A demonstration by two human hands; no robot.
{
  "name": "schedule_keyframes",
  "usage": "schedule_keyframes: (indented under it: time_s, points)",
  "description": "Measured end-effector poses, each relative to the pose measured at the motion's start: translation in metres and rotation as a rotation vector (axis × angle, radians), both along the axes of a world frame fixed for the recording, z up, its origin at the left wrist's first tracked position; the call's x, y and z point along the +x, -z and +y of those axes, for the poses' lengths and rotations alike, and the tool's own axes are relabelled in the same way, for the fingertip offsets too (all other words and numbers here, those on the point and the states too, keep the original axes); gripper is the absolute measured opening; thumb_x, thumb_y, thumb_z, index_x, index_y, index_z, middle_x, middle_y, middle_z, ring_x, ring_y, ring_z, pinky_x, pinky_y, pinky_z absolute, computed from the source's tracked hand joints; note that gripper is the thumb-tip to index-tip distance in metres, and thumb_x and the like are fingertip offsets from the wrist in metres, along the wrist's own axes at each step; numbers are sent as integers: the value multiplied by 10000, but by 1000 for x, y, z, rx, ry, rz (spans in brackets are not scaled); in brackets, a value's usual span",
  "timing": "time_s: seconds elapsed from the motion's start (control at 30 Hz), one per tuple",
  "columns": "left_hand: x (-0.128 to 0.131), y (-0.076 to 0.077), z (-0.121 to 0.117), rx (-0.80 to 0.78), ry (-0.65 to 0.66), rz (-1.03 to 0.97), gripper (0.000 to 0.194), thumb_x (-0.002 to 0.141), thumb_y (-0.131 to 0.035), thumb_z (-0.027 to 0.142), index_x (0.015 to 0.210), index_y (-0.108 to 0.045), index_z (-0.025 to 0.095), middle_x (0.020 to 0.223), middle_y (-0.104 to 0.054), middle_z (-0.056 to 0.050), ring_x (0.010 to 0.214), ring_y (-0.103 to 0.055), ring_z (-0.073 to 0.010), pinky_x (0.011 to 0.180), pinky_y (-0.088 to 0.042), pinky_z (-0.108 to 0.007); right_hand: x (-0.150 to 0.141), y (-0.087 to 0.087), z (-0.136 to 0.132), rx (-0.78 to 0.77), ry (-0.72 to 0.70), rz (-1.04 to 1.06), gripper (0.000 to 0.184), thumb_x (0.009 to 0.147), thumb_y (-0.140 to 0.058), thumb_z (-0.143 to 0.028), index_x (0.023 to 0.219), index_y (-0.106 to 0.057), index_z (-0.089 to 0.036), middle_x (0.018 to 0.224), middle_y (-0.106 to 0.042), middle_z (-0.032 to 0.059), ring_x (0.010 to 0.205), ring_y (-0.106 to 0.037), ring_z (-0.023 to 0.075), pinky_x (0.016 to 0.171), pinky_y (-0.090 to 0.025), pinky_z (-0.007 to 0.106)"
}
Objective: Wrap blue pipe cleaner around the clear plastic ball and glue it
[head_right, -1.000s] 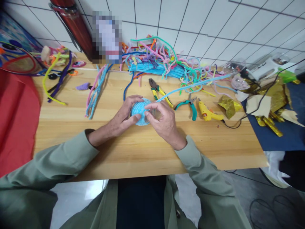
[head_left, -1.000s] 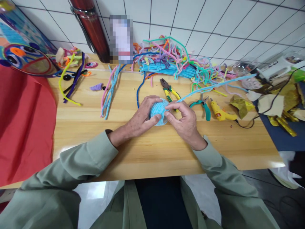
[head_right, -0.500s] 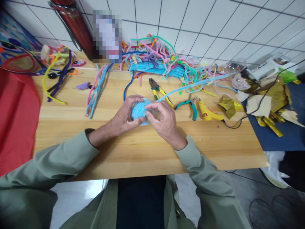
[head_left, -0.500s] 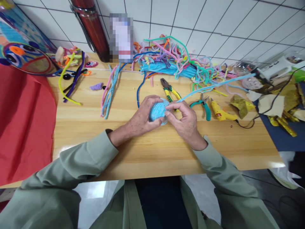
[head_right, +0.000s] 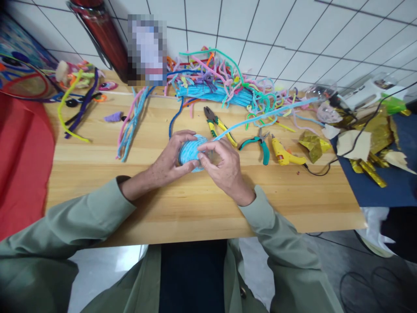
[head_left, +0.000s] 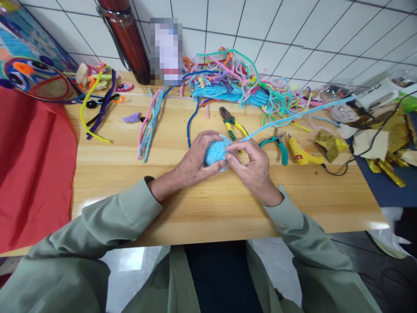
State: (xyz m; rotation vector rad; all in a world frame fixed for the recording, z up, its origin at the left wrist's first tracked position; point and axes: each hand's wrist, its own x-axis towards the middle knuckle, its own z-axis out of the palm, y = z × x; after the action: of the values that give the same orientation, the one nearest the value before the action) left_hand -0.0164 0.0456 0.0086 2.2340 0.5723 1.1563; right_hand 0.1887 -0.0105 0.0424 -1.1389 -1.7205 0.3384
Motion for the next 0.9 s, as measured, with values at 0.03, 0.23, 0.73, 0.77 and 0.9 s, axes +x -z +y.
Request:
schedule_keyframes:
  time_s: [0.03, 0.23, 0.73, 0.77, 0.9]
  points:
    - [0, 0, 0, -1, -2, -4, 548, 1026, -677, 512, 1470, -464, 271, 1464, -558, -173, 1410, -563, -333, 1172, -507, -570, 0, 0, 0, -8, 1, -2, 80, 935, -738, -212, 967, -746, -284, 935, -791, 8, 962, -749, 231, 911, -613, 437]
    - [2, 0, -1, -5, -21, -26, 520, 1017, -667, 527, 1440, -487, 283, 1419, -577, -157, 1370, -580, -321, 1145, -525, -555, 3, -1, 0, -74, 8, 36, 57, 947, -741, -239, 990, -749, -276, 1008, -808, 21, 976, -753, 226, 909, -610, 424]
    - [3, 1, -2, 2, -23, -45, 509, 996, -693, 490, 1415, -492, 282, 1399, -577, -152, 1343, -582, -322, 1131, -524, -560, 1, 0, -1, -23, 25, -12, 61, 932, -749, -227, 962, -752, -281, 953, -792, 16, 942, -743, 227, 873, -610, 418]
    - [3, 1, -2, 0, -21, -36, 513, 995, -694, 483, 1419, -487, 281, 1403, -576, -153, 1345, -580, -324, 1133, -523, -563, 1, 0, 0, -22, 25, -14, 57, 934, -748, -232, 963, -751, -281, 950, -791, 15, 942, -743, 227, 873, -611, 419]
    - [0, -1, -1, -11, -14, -5, 516, 1007, -682, 499, 1428, -479, 279, 1423, -570, -162, 1373, -568, -327, 1158, -511, -570, 1, 2, 0, -26, 29, -14, 56, 934, -740, -238, 967, -748, -283, 950, -790, 14, 933, -738, 227, 869, -612, 421]
